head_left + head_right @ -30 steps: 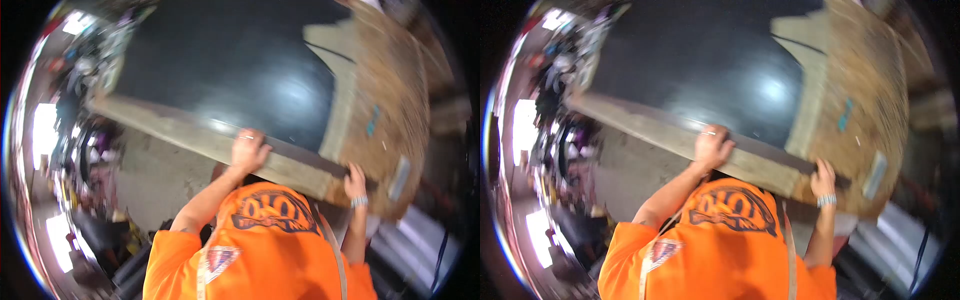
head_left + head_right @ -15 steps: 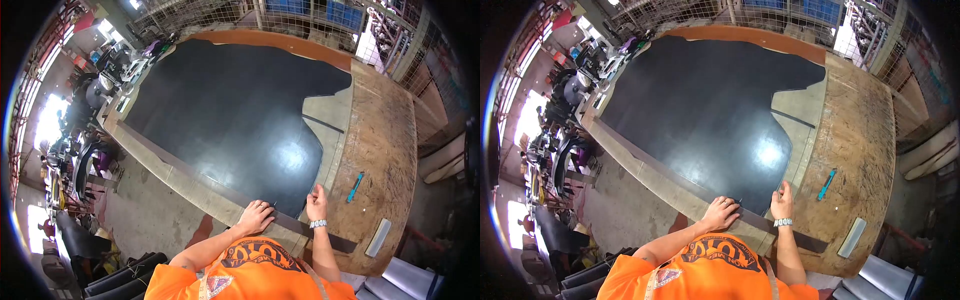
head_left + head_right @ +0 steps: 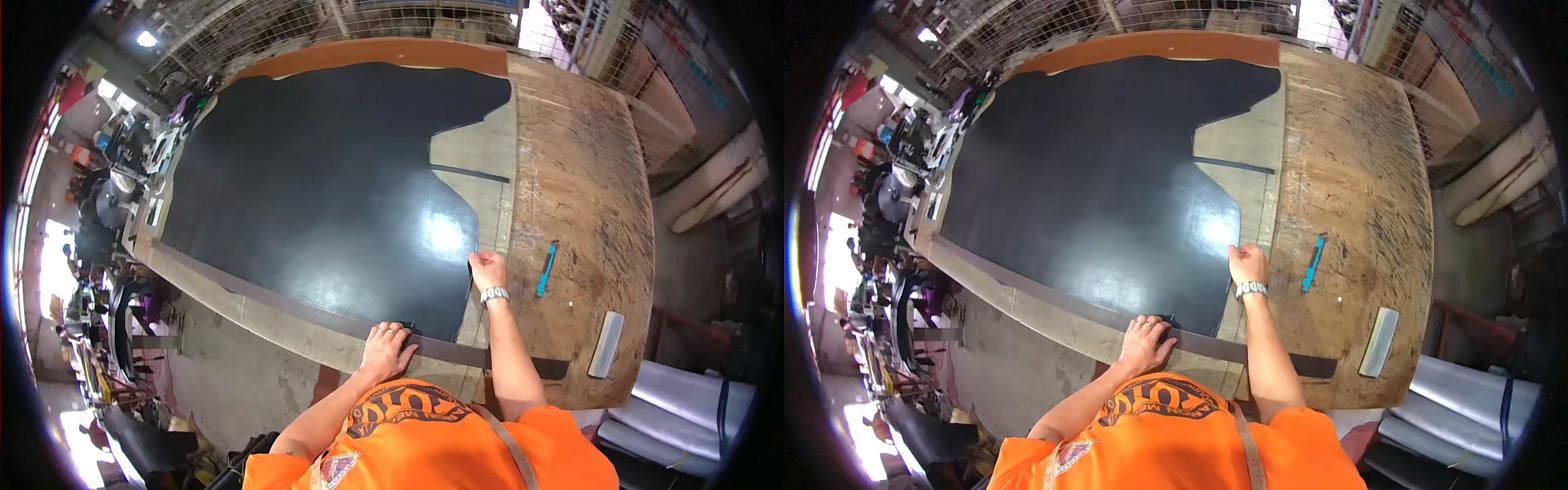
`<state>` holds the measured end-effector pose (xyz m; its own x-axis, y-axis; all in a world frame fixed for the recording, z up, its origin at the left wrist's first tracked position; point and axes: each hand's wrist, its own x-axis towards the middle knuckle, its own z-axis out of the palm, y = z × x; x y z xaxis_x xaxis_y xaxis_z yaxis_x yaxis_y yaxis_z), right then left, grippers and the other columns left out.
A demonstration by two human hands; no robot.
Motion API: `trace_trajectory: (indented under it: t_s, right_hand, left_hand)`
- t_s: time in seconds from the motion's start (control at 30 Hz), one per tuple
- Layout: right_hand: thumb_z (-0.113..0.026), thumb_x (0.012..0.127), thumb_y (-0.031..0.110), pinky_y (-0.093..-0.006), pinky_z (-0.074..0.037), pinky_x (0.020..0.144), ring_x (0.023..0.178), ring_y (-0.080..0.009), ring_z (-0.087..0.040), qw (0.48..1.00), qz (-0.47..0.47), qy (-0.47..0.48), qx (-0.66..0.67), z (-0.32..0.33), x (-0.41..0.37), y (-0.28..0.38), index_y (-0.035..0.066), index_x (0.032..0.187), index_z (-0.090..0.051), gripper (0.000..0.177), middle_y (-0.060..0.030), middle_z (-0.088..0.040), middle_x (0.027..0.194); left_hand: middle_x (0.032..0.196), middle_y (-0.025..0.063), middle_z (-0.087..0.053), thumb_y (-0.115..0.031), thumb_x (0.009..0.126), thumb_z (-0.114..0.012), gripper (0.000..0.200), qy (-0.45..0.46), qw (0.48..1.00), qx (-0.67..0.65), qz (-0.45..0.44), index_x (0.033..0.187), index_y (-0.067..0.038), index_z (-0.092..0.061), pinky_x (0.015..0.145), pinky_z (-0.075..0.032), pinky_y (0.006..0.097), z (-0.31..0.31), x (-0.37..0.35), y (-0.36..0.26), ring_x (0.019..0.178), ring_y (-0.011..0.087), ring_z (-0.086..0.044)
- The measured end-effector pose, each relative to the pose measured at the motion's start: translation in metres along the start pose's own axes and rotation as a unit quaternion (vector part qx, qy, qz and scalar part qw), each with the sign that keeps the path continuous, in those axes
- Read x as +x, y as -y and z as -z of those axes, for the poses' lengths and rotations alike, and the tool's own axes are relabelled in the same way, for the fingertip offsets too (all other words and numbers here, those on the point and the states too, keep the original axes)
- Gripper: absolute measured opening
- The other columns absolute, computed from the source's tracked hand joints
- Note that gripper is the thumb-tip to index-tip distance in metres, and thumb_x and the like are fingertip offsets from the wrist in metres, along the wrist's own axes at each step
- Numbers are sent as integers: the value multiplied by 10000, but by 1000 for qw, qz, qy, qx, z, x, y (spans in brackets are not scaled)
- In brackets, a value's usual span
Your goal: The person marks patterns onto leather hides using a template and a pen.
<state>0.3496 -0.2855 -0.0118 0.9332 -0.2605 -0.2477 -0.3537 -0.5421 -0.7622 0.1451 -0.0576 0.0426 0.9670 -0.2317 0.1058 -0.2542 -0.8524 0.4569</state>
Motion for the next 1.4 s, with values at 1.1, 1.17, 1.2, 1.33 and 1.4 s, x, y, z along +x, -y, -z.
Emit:
trace_trajectory:
  t_s: [1.1,1.17,1.2,1.33,1.4]
  right_hand:
    - [-711,968,374,-378,-494,446,412,-210,-617,995,66,65,22,-9,4,-19,29,667,-531,492,-91,-565,517]
    - [-720,962,367,-366,-497,431,419,-198,-613,995,75,72,14,-10,7,-20,32,683,-555,467,-79,-579,538]
    - [-729,958,362,-356,-498,416,428,-190,-618,994,79,74,8,-9,8,-20,34,699,-579,444,-66,-593,553]
    - [-779,915,367,-320,-524,474,501,-160,-628,990,-30,82,111,4,-9,2,63,722,-590,407,-27,-591,620]
    - [-787,898,338,-321,-548,475,534,-179,-671,980,-59,135,137,17,-3,1,19,778,-667,362,-51,-646,660]
  left_hand:
    - [1065,99,-579,-392,839,-796,401,15,1000,-3,-11,1024,-68,-647,917,-438,411,-5,1,18,1075,289,-547]
    - [1073,99,-580,-397,823,-805,422,5,1000,7,-29,1036,-66,-653,913,-442,409,-9,-1,23,1075,293,-546]
    - [1034,95,-596,-382,786,-824,411,-14,1000,2,-28,1007,-68,-679,883,-468,420,-5,-1,21,1039,301,-566]
    - [1051,87,-667,-312,743,-855,348,-15,999,-35,-11,988,-100,-727,880,-492,452,-3,-2,19,1040,310,-600]
    - [1092,92,-653,-318,813,-826,350,-22,999,-30,-16,1051,-84,-720,908,-475,452,-5,-5,19,1056,315,-586]
